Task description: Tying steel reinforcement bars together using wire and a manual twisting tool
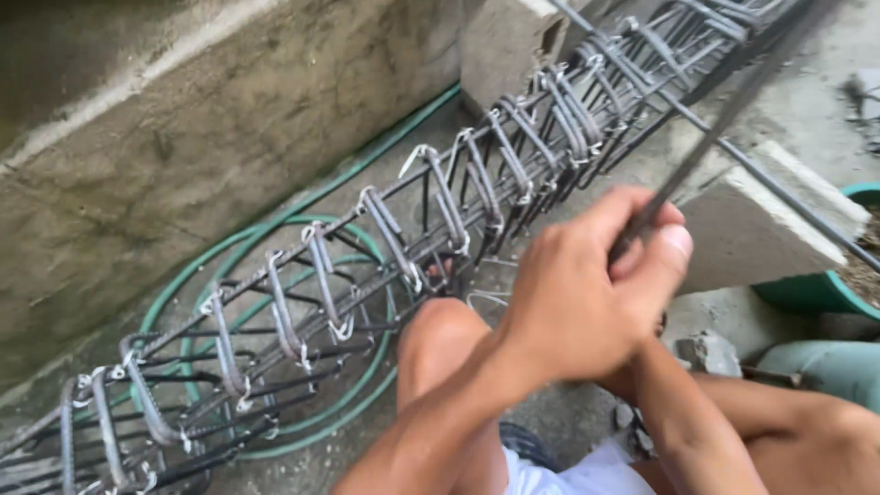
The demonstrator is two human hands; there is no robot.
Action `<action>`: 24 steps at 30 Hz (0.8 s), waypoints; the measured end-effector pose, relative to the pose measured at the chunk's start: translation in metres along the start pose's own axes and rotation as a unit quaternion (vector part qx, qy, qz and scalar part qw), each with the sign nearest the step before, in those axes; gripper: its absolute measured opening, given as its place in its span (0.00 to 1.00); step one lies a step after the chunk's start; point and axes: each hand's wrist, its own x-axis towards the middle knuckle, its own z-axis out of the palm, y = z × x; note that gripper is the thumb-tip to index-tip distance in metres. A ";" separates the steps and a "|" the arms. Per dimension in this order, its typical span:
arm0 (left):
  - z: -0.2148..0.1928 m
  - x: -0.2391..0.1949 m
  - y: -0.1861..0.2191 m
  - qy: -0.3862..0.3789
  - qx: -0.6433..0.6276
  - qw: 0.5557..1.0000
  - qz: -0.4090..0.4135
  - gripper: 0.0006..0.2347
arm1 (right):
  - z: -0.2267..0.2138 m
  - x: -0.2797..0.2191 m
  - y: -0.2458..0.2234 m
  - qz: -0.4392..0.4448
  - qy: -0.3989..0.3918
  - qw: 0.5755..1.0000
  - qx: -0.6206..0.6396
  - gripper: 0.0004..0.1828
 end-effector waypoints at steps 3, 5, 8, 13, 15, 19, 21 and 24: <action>-0.006 0.016 0.002 0.006 0.036 0.999 0.018 0.11 | -0.004 0.023 -0.003 -0.002 -0.006 1.000 0.030 0.18; -0.010 0.021 0.000 -0.025 -0.052 0.998 -0.024 0.11 | -0.004 0.039 0.004 0.001 -0.015 0.998 0.053 0.17; -0.013 0.036 -0.003 0.013 -0.114 0.989 -0.095 0.10 | 0.002 0.041 0.015 0.008 -0.028 0.995 0.090 0.16; -0.025 0.043 -0.010 0.100 0.036 0.988 -0.110 0.11 | -0.028 -0.004 -0.025 -0.001 -0.042 0.991 0.125 0.15; -0.030 0.044 -0.009 0.117 0.158 0.973 -0.122 0.11 | -0.053 -0.054 -0.045 0.009 -0.049 0.988 0.145 0.14; -0.036 0.043 -0.010 0.114 0.083 0.985 -0.100 0.10 | -0.111 -0.169 -0.098 0.022 -0.039 0.983 0.178 0.14; -0.033 0.039 -0.012 0.105 0.066 0.988 -0.095 0.10 | -0.136 -0.222 -0.129 0.019 -0.032 0.981 0.193 0.13; -0.020 0.027 -0.017 0.087 -0.188 0.970 -0.126 0.08 | -0.139 -0.302 -0.161 0.044 -0.042 0.974 0.217 0.13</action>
